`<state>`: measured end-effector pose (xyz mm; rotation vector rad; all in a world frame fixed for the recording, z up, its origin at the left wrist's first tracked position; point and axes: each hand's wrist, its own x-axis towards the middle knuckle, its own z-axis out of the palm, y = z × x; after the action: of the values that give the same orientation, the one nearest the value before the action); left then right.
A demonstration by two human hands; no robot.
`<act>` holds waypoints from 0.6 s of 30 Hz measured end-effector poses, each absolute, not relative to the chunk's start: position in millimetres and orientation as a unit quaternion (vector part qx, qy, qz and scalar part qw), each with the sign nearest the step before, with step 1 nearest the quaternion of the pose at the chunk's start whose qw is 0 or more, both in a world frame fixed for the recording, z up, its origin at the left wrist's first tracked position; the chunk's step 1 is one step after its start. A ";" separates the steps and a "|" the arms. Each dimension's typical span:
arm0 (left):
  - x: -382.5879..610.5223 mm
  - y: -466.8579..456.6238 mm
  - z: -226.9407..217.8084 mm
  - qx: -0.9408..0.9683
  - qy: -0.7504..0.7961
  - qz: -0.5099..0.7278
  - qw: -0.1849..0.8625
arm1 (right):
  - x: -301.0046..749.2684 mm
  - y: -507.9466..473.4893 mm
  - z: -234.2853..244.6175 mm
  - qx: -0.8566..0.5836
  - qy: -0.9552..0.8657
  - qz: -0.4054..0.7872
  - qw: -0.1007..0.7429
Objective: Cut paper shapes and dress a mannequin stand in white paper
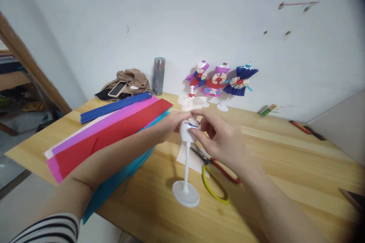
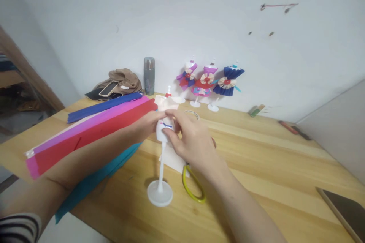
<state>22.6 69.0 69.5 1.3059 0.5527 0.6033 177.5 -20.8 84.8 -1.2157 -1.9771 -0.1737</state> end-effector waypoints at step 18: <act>19.0 87.4 68.8 0.573 0.297 0.291 0.707 | 210.7 -29.0 77.8 -0.620 -0.766 0.082 0.148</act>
<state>19.0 87.4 68.8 1.2723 0.6599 0.6458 210.7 -29.0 77.8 -1.7822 -2.2033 0.2363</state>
